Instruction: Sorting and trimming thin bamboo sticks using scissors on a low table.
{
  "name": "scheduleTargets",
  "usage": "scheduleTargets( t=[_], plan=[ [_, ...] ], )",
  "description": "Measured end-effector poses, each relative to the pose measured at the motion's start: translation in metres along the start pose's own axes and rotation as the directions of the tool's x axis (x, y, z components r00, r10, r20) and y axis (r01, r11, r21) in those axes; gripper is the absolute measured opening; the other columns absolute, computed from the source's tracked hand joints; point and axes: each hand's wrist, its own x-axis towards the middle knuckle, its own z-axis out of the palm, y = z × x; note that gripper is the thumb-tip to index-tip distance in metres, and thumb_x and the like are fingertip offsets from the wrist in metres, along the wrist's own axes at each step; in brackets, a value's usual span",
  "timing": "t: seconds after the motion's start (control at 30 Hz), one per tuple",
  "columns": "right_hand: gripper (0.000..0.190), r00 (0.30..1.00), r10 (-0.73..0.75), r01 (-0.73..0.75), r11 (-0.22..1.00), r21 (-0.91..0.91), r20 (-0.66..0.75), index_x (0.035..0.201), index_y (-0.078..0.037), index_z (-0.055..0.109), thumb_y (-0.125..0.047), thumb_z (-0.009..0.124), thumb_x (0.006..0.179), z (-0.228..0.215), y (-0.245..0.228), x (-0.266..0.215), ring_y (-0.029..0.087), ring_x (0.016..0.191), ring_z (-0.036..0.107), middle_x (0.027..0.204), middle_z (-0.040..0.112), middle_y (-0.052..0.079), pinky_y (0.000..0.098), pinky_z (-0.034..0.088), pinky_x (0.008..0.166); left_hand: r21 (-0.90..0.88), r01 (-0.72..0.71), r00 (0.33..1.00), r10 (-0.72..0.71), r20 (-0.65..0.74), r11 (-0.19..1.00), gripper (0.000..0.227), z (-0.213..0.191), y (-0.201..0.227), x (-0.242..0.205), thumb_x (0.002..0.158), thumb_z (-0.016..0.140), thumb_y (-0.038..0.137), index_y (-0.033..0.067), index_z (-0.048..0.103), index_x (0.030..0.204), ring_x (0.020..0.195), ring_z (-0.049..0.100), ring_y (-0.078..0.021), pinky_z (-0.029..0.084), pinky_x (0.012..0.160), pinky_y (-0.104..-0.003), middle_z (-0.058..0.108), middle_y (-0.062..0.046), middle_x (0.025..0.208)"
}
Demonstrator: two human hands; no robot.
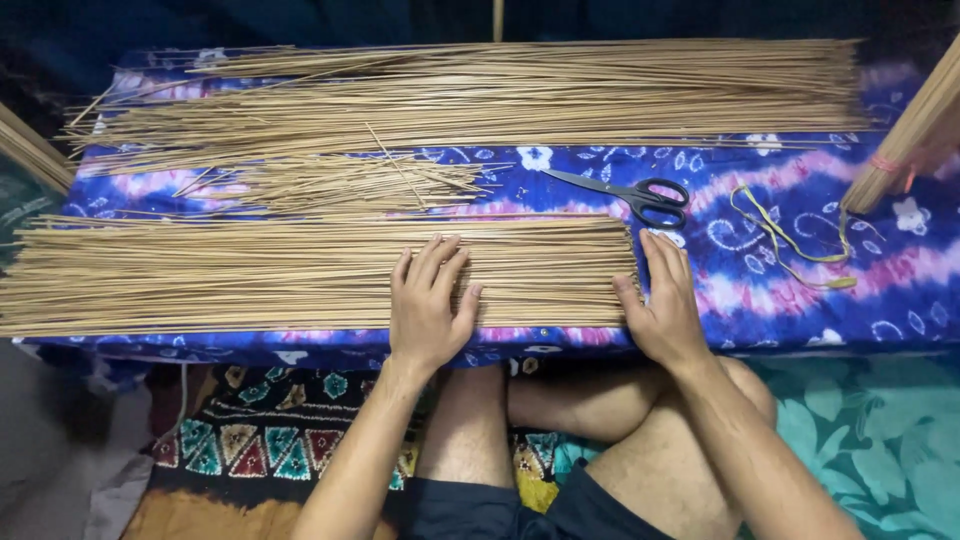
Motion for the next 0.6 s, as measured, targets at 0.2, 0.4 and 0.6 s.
scheduleTargets(
  t=[0.2,0.4,0.6],
  plan=[
    [0.047,0.980,-0.154,0.158,0.987,0.029,-0.123,0.137,0.002,0.062,-0.034,0.057,0.107,-0.003,0.001,0.029,0.043,0.134,0.053,0.131,0.060,0.019,0.0545,0.035,0.117,-0.114,0.065,0.986,-0.082,-0.143,0.991,0.023,-0.012,-0.049,0.028,0.089,0.074,0.008,0.0198,0.072,0.108,0.119,0.064,-0.0234,0.037,0.107,-0.046,0.068,0.005,0.115],
    [0.046,0.936,-0.290,0.315,0.943,0.108,-0.200,0.127,-0.003,0.069,-0.041,0.049,0.109,0.002,-0.005,0.074,0.036,0.125,0.060,0.121,0.065,0.012,0.0470,0.042,0.112,0.213,-0.077,0.987,0.045,0.152,0.974,0.026,-0.026,-0.091,0.078,0.082,0.077,0.013,0.0261,0.072,0.103,0.114,0.061,-0.0177,0.036,0.106,-0.048,0.063,0.007,0.110],
    [0.077,0.918,-0.324,0.372,0.903,0.216,-0.228,0.121,-0.001,0.071,-0.062,0.026,0.107,0.010,0.015,0.083,0.040,0.118,0.063,0.111,0.067,0.016,0.0492,0.045,0.107,0.231,-0.185,0.958,0.123,0.259,0.955,0.020,-0.010,-0.114,0.091,0.079,0.082,0.014,0.0239,0.075,0.095,0.115,0.061,-0.0207,0.039,0.104,-0.048,0.064,0.003,0.109]
  ],
)
